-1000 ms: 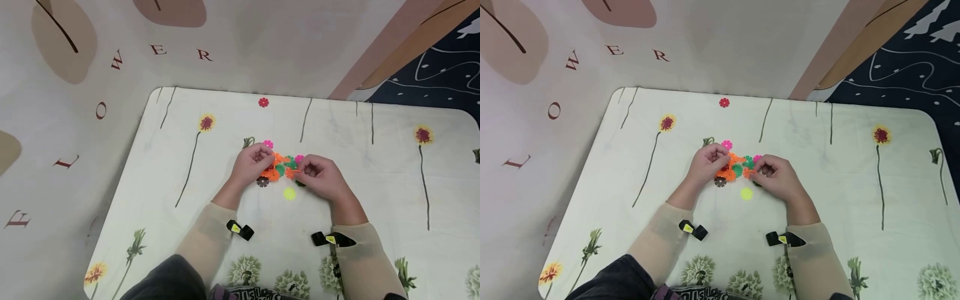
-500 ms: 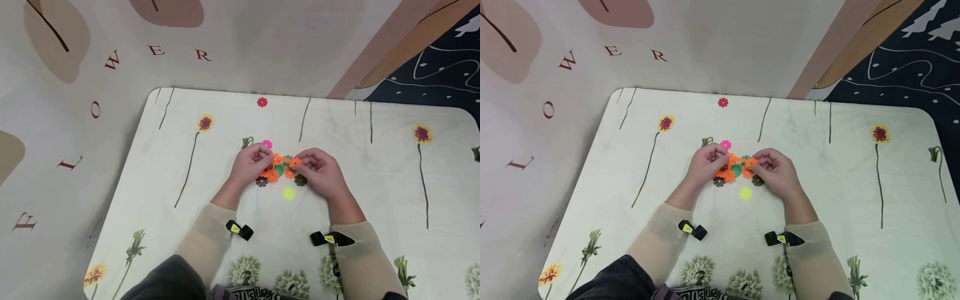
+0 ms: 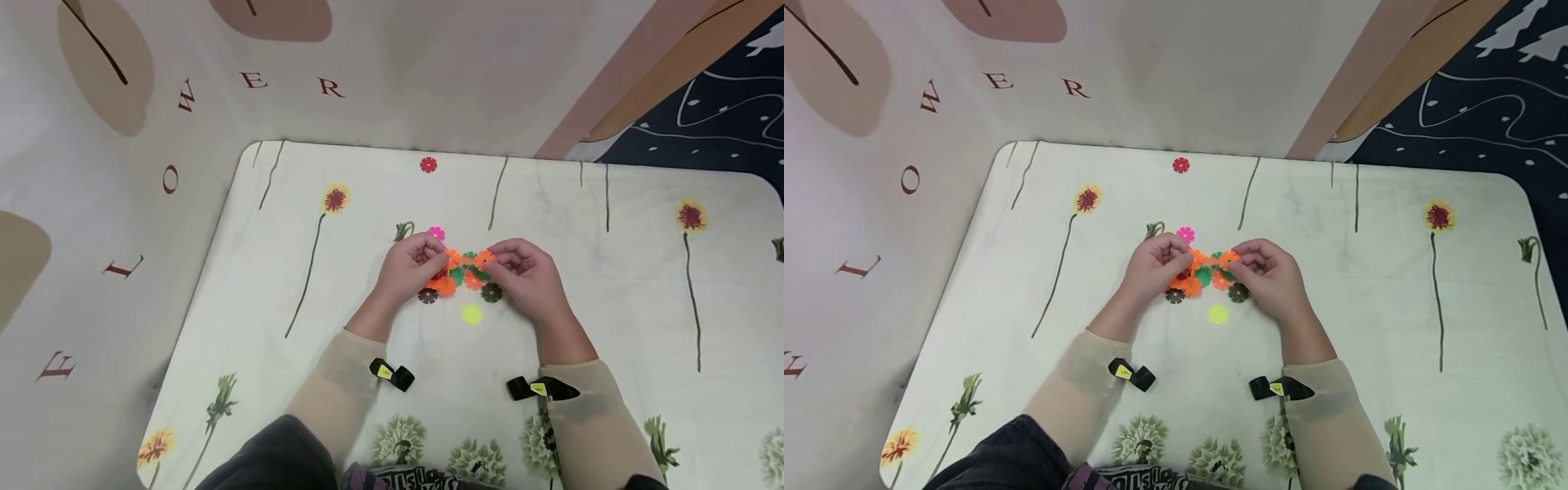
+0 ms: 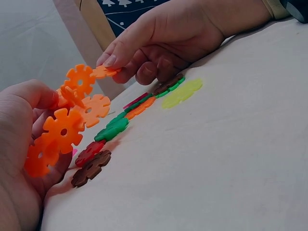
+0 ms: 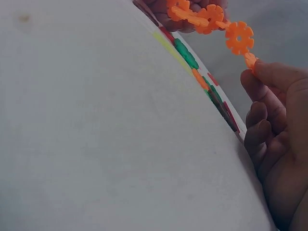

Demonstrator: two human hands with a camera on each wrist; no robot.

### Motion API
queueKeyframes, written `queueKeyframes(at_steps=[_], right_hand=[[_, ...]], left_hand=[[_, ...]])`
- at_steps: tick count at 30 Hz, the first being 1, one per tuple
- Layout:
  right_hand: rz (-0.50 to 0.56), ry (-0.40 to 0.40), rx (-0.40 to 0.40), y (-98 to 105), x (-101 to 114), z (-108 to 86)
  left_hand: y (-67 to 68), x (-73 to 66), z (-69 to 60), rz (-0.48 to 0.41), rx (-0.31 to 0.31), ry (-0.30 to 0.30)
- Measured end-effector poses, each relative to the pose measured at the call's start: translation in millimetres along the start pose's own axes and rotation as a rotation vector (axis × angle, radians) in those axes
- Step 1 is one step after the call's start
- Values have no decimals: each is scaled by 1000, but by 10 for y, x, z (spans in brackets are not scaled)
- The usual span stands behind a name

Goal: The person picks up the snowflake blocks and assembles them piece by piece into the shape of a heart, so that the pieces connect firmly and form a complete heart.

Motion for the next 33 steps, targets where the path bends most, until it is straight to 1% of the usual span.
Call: queueKeyframes(at_steps=[4, 10, 16, 22, 30, 33], right_hand=[[-2, -8, 7, -8, 20, 2], [-16, 2, 12, -19, 13, 10], [-4, 21, 0, -2, -11, 2], [-9, 44, 10, -1, -8, 4], [-32, 40, 5, 5, -15, -5], [-34, 40, -1, 11, -30, -2]], left_hand=[[2, -11, -4, -2, 5, -7], [9, -2, -9, -7, 7, -2], [0, 1, -12, -2, 17, 3], [-8, -7, -9, 14, 42, 4], [-19, -20, -29, 9, 73, 14], [-19, -28, -32, 10, 82, 6]])
Point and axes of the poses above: each hand's wrist, its own z-axis towards the middle knuckle, its own y-axis out of the back of the hand, x = y × z, the point moved 3 cm from there along z, towards the middle knuckle, and after that the axes turned 1 degree about z, right-handed, at the moved point
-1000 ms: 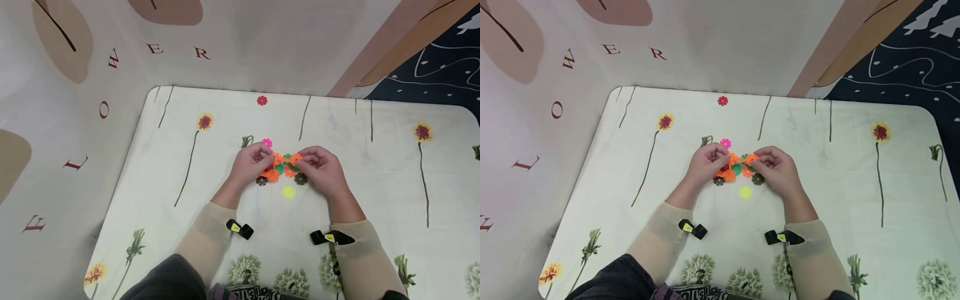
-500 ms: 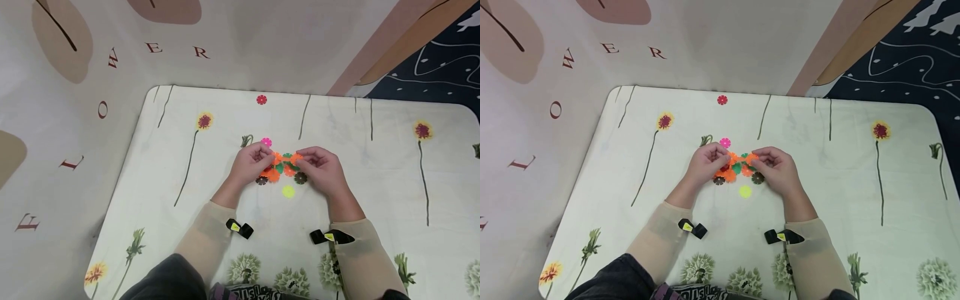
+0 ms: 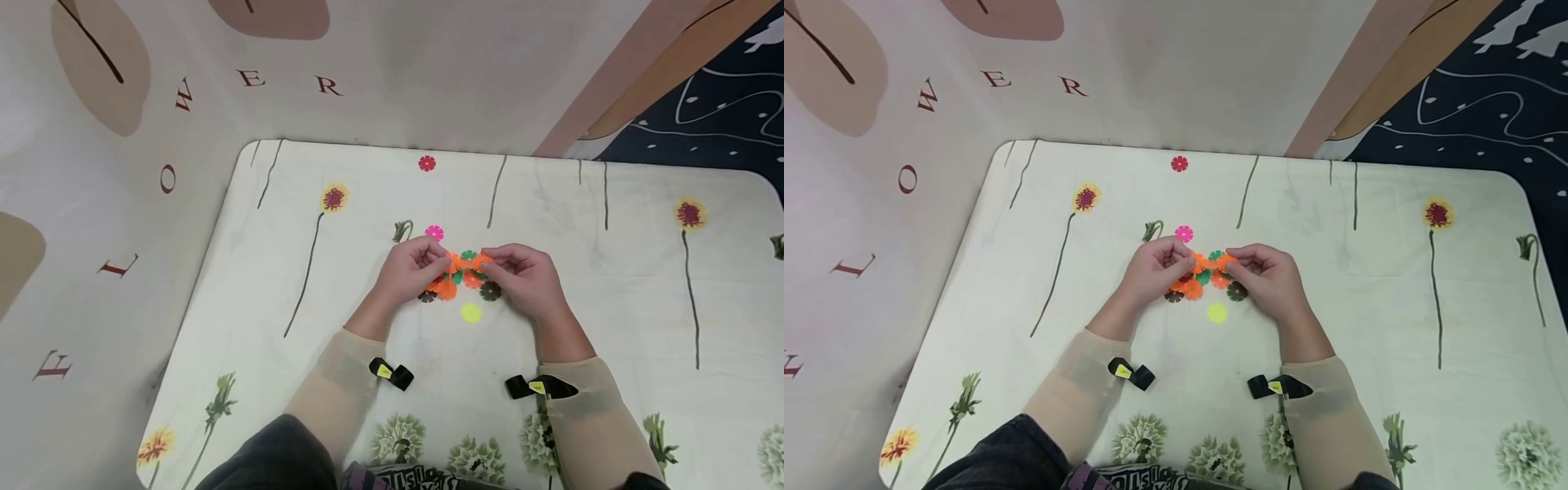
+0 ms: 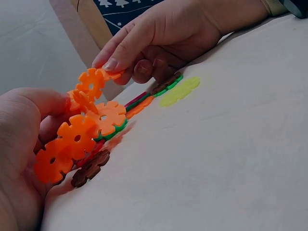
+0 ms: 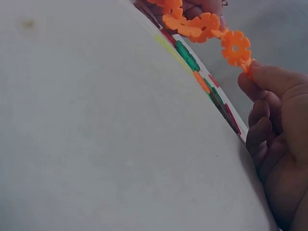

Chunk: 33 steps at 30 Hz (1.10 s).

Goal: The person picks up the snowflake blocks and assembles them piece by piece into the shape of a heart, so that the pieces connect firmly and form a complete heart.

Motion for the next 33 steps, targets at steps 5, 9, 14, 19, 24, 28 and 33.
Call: queueKeyframes(at_steps=[5, 9, 14, 19, 24, 28, 33], right_hand=[[14, 3, 2, -9, 15, -6], [3, 3, -2, -19, 35, -12], [-3, -6, -7, -15, 33, -16], [-3, -19, 9, -12, 37, -23], [-16, -28, 27, -7, 18, -25], [-21, -16, 33, 2, 19, -4], [-1, -18, 47, 9, 27, 4]], left_hand=[[8, -3, -6, 4, 7, -15], [19, -3, -12, 3, 10, -18], [17, 8, -3, 17, 12, -38], [9, 24, 0, 31, 26, -45], [14, 26, -10, 33, 44, -44], [19, 13, -7, 17, 53, -49], [12, 14, -1, -1, 63, -49]])
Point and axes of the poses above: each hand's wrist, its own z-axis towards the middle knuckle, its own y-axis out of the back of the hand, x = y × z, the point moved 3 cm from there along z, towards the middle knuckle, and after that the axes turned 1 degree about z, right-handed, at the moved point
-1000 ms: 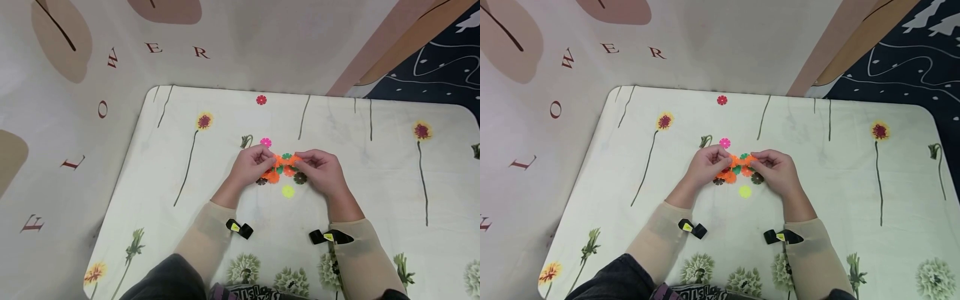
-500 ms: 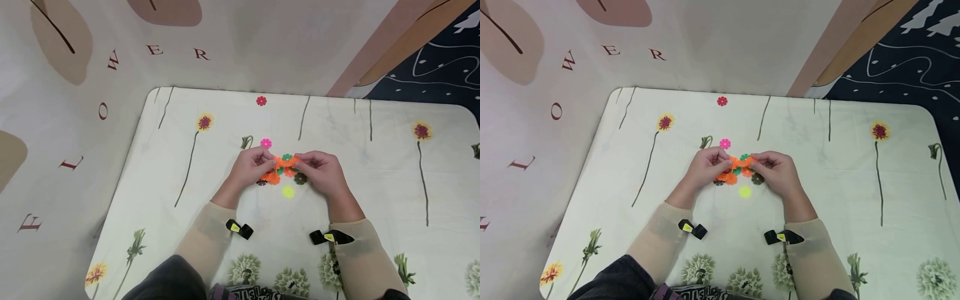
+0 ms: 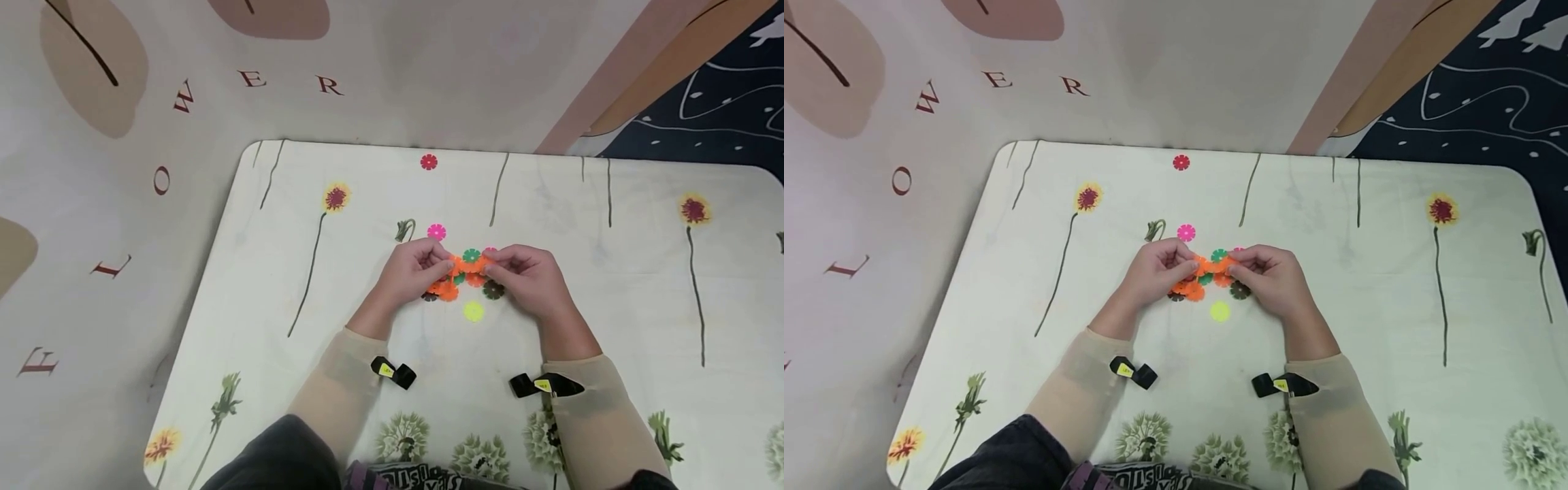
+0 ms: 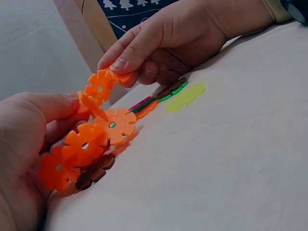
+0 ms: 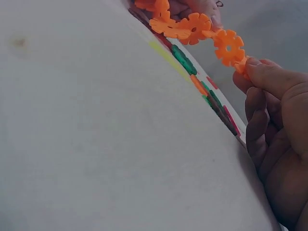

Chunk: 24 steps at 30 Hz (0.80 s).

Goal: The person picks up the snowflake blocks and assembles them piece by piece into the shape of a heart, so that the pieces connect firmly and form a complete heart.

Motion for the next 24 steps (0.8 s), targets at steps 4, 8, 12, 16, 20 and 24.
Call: queueKeyframes(at_steps=[4, 8, 12, 16, 20, 24], right_hand=[[24, 12, 4, -1, -15, 8], [37, 27, -9, -17, -28, 5], [31, 18, -14, -36, -27, -3], [-20, -4, 20, -60, -14, 9], [-61, -19, 53, -76, 3, 14], [-85, -39, 81, -76, 5, 14]], left_hand=[[-10, 0, 3, -9, 3, -4], [-13, 0, 2, -2, 3, -1], [-35, 1, 10, 36, 19, 11], [-64, -11, 18, 78, 30, 30], [-73, -20, 16, 111, 29, 33], [-80, -27, 16, 164, 41, 6]])
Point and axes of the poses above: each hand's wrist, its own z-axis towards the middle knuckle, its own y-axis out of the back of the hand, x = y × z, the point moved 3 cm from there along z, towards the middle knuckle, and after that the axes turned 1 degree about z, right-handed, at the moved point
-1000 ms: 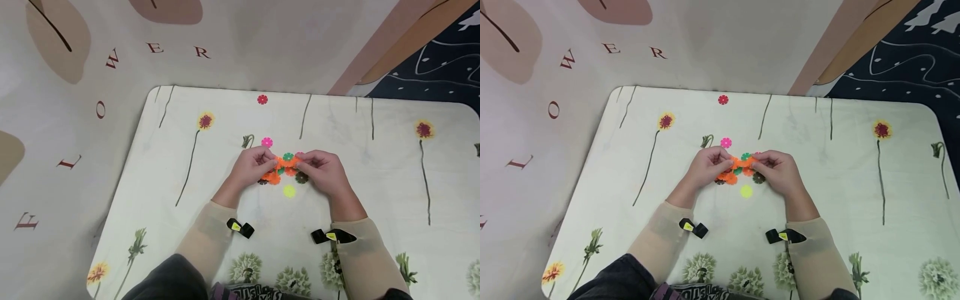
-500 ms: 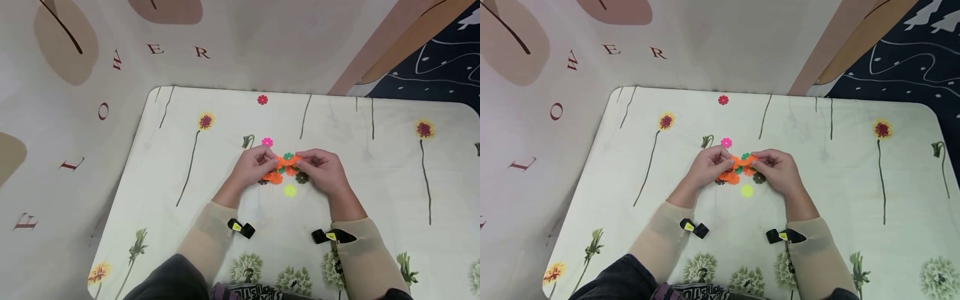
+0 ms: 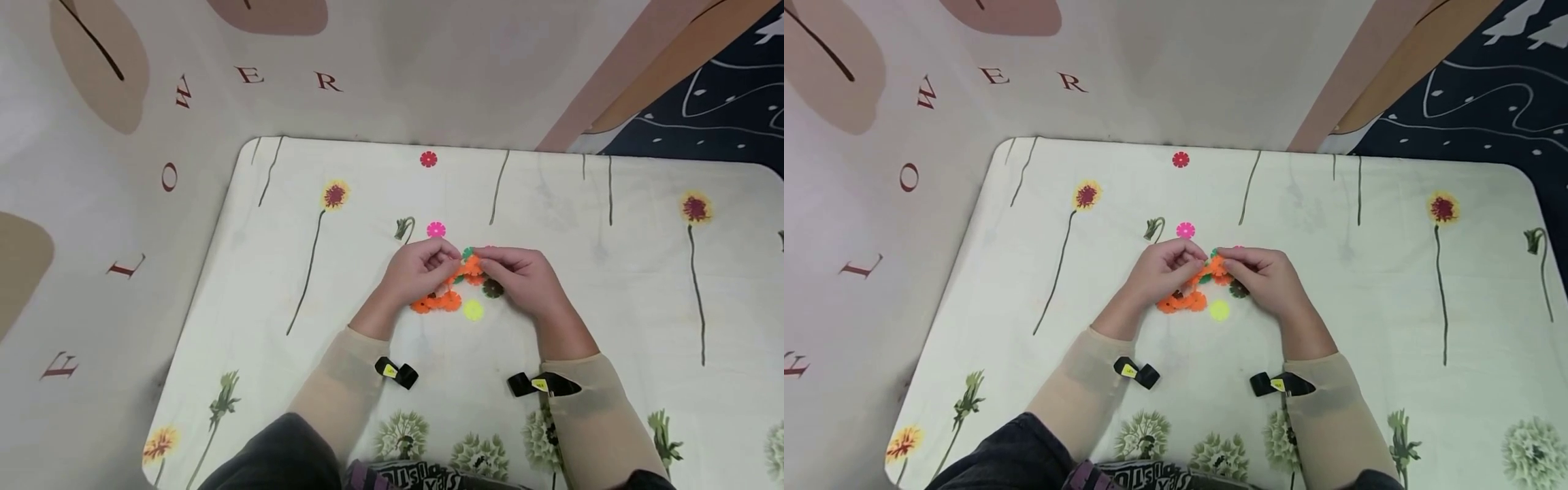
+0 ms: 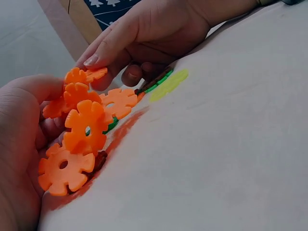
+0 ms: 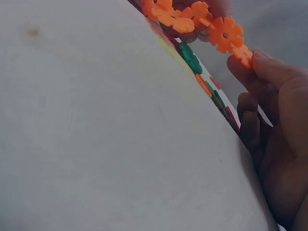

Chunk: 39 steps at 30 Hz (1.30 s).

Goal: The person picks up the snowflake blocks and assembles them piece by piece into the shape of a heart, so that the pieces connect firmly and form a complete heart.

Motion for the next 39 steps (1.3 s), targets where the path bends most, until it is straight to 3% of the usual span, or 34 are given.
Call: queueKeyframes(at_steps=[7, 16, 21, 28, 33, 39], right_hand=[[-15, 34, 24, -11, 1, -1], [-85, 10, -78, -4, -16, -7], [-200, 86, -31, -21, -14, -6], [-382, 200, 61, -72, 29, -2], [-464, 179, 71, -89, 60, 1], [-480, 129, 72, -92, 66, 8]], left_hand=[[-7, -26, -2, 46, 37, -43], [-10, 12, 8, -67, 11, -21], [24, 25, 10, -135, -50, -8], [46, 25, 9, -122, -64, -1], [44, 23, 8, -119, -64, 1], [38, 26, 11, -108, -69, 3]])
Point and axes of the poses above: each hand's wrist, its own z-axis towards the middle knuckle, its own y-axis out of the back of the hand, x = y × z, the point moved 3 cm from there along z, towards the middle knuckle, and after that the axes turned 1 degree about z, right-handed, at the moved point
